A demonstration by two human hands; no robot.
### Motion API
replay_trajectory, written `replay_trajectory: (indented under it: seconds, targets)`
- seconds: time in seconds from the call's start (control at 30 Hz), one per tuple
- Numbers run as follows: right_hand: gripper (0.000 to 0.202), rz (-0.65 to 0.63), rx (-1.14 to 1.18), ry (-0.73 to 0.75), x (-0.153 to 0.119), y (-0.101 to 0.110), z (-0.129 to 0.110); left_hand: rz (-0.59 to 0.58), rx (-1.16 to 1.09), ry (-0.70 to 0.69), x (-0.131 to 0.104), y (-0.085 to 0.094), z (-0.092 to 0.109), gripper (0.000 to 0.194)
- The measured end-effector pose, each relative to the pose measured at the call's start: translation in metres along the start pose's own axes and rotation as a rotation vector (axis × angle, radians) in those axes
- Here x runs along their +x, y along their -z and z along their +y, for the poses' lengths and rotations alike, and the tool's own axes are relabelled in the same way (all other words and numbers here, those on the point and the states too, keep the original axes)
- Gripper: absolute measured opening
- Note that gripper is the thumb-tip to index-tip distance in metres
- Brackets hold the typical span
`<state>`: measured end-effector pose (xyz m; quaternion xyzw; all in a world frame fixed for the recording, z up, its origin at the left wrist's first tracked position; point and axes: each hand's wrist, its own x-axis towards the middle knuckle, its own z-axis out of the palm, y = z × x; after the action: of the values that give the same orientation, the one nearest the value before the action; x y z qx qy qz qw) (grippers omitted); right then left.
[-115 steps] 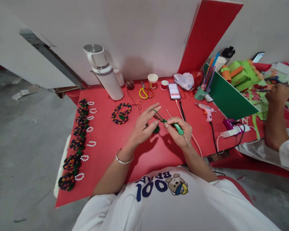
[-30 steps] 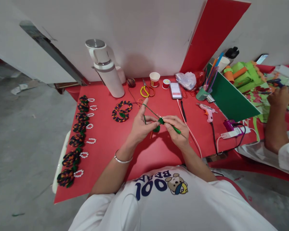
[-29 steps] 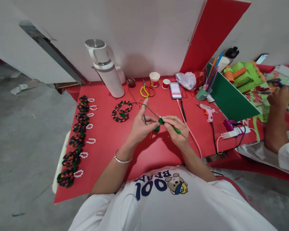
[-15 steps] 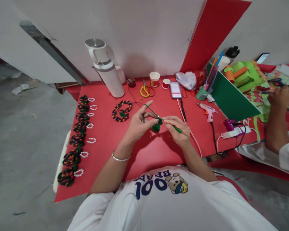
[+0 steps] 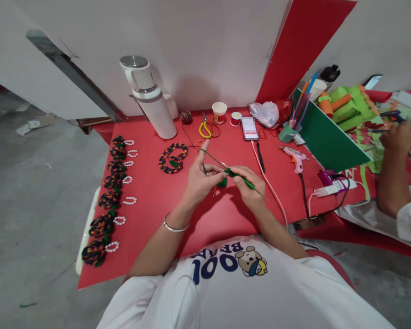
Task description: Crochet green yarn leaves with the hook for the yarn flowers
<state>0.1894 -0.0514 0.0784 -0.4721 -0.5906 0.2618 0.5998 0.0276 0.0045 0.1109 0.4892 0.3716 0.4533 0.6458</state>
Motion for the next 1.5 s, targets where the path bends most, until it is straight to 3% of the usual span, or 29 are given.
replay_trajectory:
  seconds: [0.23,0.57,0.8,1.07,1.33,1.5]
  targets:
    - [0.02,0.032,-0.001,-0.019,-0.001,0.0,0.002,-0.03,0.028,0.007,0.001,0.007,0.002,0.125]
    - [0.015,0.122,0.045,-0.058,0.001,-0.011,-0.001,-0.011,0.124,0.004,-0.005,-0.008,0.003,0.122]
    - [0.018,0.065,0.103,-0.033,0.001,-0.006,0.002,-0.069,0.068,0.029,-0.003,0.006,0.005,0.122]
    - [0.02,0.081,0.113,-0.121,-0.005,-0.008,0.006,-0.023,0.005,0.023,-0.003,-0.002,0.003,0.13]
    - [0.029,0.021,-0.002,0.005,-0.003,-0.004,0.007,0.02,-0.006,0.014,-0.003,-0.005,0.001,0.127]
    - [0.031,0.096,-0.159,0.108,-0.004,-0.003,0.012,0.02,-0.014,0.019,-0.003,-0.002,0.0,0.127]
